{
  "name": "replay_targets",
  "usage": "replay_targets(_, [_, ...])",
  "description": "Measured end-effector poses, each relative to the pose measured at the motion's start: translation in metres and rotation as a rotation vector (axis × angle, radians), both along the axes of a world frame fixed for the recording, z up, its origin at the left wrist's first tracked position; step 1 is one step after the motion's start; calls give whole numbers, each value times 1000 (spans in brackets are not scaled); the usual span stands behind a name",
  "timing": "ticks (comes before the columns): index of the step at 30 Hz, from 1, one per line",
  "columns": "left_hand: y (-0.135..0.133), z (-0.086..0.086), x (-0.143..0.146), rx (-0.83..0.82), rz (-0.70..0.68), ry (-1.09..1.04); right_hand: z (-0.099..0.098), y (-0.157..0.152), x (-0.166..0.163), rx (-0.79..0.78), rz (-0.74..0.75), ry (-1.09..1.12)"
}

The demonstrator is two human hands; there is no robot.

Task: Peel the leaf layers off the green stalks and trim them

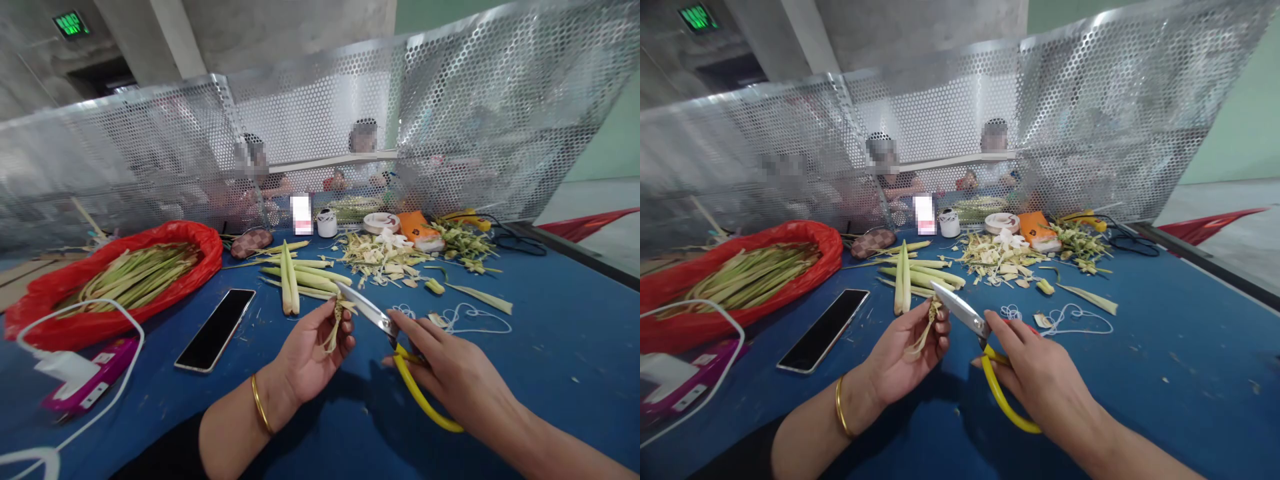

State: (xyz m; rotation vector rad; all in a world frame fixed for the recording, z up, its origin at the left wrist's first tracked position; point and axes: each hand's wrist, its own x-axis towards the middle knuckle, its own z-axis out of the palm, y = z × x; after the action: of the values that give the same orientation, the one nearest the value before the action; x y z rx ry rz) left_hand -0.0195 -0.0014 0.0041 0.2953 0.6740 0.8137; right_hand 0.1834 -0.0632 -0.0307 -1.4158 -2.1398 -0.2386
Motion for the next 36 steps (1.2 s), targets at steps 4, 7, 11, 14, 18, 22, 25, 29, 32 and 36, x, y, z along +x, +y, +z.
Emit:
replay_targets(4, [1,-2,-2,53,7,29,4,4,8,-114,-73,278])
replay_targets(7, [2,-1,-3,84,34,66,5,7,12,-232,-82,454])
replay_targets(11, [1,1,-3,105,87,124,9,7,9,-301,-33,485])
replay_targets(14, [2,2,-3,135,128,152,12,6,5,-227,-28,357])
replay_targets(18, [4,1,-4,168,201,195,11,7,6,-205,-47,275])
replay_targets(22, [5,-1,-3,236,224,229,8,10,7,-241,-107,241])
replay_targets(25, [4,-1,-3,313,223,250,6,12,6,-271,-139,208])
replay_targets(29, [3,2,-1,367,241,302,3,16,10,-328,-211,141])
replay_targets(32, [3,2,-1,376,257,335,-1,21,19,-343,-317,36])
replay_targets(36, [2,-1,0,358,222,353,-5,28,32,-344,-435,-75])
